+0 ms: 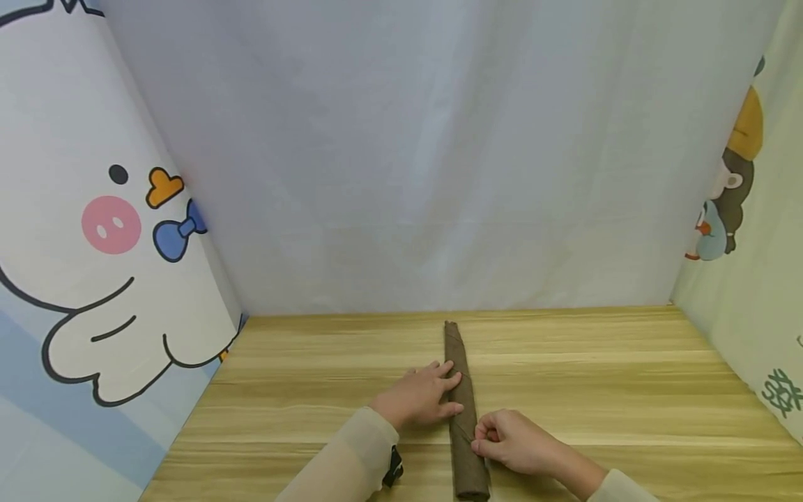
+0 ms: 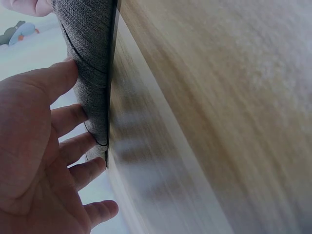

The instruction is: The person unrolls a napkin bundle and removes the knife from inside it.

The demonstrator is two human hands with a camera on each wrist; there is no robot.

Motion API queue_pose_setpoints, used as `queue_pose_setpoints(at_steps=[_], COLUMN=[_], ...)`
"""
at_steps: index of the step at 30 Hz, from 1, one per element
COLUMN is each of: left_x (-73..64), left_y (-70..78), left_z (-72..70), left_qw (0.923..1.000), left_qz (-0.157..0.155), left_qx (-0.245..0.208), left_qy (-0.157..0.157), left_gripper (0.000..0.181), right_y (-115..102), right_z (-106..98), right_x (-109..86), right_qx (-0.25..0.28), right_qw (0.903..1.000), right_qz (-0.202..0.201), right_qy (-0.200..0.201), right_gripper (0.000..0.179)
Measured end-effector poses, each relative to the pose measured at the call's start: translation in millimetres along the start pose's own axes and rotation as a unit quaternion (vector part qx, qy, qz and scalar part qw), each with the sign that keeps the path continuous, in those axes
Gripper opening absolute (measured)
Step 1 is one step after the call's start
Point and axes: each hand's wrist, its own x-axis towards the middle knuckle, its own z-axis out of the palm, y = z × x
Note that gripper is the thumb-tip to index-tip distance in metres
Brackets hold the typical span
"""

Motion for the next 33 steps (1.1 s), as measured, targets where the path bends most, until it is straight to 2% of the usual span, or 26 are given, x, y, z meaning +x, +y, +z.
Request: queue_pose_setpoints(at_steps=[14,21,27,33], left_x=[-0.3,0.6,0.3,2.3], left_y=[0.8,-0.5,3.9,11.7], left_z=[0.1,2.5,-3.0,-7.3], left_qw=[1.0000,0.9998,0.9997,0.9993], left_qz=[0.002,0.003,0.006,0.011], left_qx=[0.005,0.019,0.021,0.032], left_qy=[0.005,0.010,0.011,0.016], left_gripper=[0.067,0.067,0.068,0.069], right_y=[2.5,1.1,0.3,1.2], right_z=[-2.7,-8.1,-7.6,-5.5], right_x=[-1.0,-4.3,-6.5,-7.9], right_qx=[-0.020,-0.043,-0.050,-0.060], right_qw=[0.9996,0.9984,0.9980,0.9973], right_qz=[0.008,-0.012,-0.026,-0.019], right_qy=[0.020,0.036,0.029,0.039], right_gripper=[0.016,0.027,0.035,0.032])
